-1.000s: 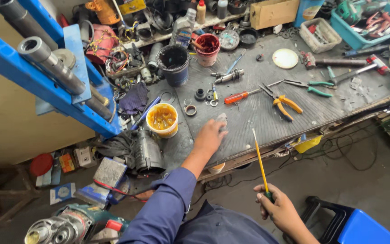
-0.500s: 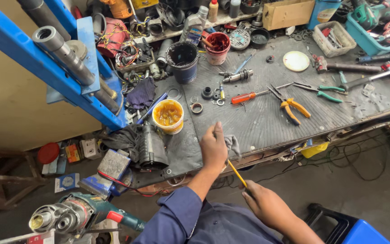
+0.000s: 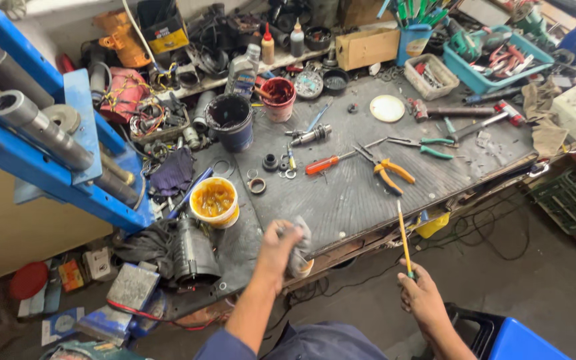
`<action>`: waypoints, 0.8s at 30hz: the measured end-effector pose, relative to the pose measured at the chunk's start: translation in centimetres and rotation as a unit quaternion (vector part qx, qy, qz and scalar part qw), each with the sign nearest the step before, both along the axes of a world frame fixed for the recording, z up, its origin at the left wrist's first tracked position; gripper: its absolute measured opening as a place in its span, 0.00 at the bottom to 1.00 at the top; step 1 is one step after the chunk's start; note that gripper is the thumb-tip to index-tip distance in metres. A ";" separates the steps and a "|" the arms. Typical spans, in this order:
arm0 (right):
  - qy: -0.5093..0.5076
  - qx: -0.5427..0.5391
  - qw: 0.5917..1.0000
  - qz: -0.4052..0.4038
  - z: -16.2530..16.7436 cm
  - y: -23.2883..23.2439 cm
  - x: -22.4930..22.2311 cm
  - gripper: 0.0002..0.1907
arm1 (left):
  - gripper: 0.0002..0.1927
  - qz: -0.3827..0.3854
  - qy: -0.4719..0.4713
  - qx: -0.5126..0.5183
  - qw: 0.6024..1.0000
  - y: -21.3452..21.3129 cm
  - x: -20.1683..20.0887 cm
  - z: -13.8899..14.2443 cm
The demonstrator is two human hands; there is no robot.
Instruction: The person assembles a small electric motor by inserting a shaft into a housing, applying lubricant from a container, and wiping the assembly with a cloth. The person uses a screwdriver to adjust internal components and repeatedly cleans the parts and hands.
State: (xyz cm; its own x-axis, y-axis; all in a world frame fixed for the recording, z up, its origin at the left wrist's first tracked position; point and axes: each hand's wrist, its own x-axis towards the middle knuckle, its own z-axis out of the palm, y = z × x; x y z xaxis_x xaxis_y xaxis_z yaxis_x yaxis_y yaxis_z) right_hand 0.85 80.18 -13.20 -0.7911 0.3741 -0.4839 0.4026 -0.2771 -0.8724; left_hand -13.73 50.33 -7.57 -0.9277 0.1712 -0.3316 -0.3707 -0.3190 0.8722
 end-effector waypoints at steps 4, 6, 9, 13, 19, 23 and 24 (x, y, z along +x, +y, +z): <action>0.176 0.343 0.922 0.029 2.5 3.1 -5.1 0.25 | 0.17 -0.086 -0.029 0.029 0.995 0.2 3.1 -0.1; 0.201 0.503 0.840 0.035 6.0 5.5 -9.2 0.26 | 0.14 -0.106 -0.013 0.036 0.994 0.0 3.8 0.0; 0.197 0.621 0.757 0.045 11.9 7.7 -15.1 0.30 | 0.10 -0.089 0.016 0.009 0.996 0.0 4.2 -0.2; 0.330 0.666 0.668 0.026 15.8 3.1 -16.9 0.25 | 0.16 -0.016 0.070 -0.016 0.997 0.5 4.1 -0.6; 0.506 0.427 0.716 0.221 12.6 -13.9 -6.7 0.35 | 0.25 -0.017 -0.025 0.304 0.952 1.0 5.6 3.0; 0.500 0.178 0.848 0.004 9.9 -17.1 -4.6 0.22 | 0.34 -0.113 0.157 0.279 0.941 1.8 9.9 7.2; 0.437 0.059 0.897 0.027 9.2 -16.4 -5.1 0.18 | 0.33 -0.140 0.268 0.165 0.939 1.4 10.5 8.2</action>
State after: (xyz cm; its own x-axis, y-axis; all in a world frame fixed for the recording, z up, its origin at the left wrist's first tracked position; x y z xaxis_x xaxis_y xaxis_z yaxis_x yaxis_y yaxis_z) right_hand -4.26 63.76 -3.96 -0.8675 0.3316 0.3707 -0.4397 -0.1628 -0.8833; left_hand -3.26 51.73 0.60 -0.8491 0.4455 0.2839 -0.0168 -0.5599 0.8284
